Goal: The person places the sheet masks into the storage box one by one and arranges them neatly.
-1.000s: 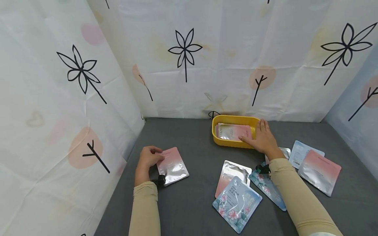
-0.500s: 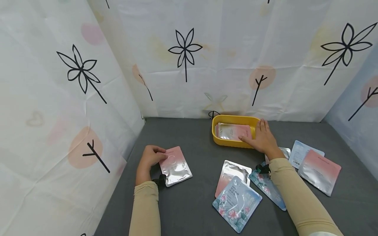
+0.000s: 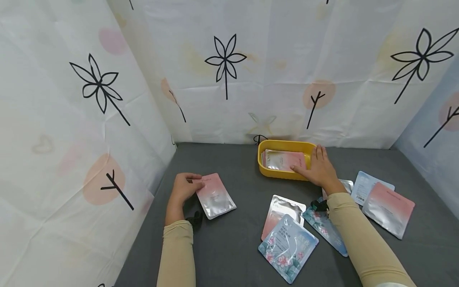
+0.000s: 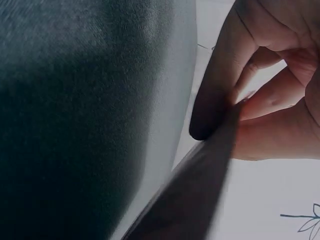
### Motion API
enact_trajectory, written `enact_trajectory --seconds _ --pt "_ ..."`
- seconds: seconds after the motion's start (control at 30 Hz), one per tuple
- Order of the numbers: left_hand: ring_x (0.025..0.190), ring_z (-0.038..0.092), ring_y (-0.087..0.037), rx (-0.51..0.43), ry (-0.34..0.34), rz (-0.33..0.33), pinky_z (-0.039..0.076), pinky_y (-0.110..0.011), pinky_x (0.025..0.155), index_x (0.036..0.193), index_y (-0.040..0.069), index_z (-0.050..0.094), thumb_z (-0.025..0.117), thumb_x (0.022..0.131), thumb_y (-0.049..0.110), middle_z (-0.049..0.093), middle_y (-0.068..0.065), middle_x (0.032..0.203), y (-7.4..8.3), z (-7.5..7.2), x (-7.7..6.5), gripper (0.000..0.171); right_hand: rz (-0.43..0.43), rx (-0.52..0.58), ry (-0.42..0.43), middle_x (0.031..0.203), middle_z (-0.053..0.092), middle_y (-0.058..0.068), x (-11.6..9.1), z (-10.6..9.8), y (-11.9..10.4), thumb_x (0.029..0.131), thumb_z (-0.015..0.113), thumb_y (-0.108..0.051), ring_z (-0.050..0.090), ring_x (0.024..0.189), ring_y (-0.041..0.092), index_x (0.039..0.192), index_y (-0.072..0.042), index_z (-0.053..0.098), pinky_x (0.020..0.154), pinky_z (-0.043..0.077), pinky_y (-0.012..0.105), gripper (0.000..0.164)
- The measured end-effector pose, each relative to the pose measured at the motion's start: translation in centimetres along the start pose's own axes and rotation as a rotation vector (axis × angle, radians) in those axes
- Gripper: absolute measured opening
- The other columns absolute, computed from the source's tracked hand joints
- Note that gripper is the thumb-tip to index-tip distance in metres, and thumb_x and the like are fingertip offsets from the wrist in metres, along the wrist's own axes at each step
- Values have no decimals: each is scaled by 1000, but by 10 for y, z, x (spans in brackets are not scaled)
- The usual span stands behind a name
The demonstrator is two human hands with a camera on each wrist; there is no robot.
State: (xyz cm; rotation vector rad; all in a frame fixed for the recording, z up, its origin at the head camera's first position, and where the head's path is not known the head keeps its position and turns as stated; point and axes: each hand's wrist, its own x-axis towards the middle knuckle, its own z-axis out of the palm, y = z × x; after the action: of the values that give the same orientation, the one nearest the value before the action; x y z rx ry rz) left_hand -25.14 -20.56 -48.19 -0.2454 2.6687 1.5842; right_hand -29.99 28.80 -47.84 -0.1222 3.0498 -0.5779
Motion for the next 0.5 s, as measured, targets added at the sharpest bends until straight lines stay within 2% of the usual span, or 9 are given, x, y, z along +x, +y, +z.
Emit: enact_trajectory --seconds 0.3,0.5 --pt "101 58 -27 -36 44 52 52 -29 75 124 5 79 82 92 10 65 -19 133 13 2 -5 33 -4 9 -6 172 -14 35 1 1 1 96 53 -76 -9 161 55 162 14 -7 129 6 70 127" --pt "111 68 -35 -38 68 167 60 -33 80 123 3 78 81 91 6 67 -20 129 28 4 -15 32 -1 14 -11 172 -15 35 1 1 2 95 53 -77 -10 161 55 162 14 -7 129 6 70 128"
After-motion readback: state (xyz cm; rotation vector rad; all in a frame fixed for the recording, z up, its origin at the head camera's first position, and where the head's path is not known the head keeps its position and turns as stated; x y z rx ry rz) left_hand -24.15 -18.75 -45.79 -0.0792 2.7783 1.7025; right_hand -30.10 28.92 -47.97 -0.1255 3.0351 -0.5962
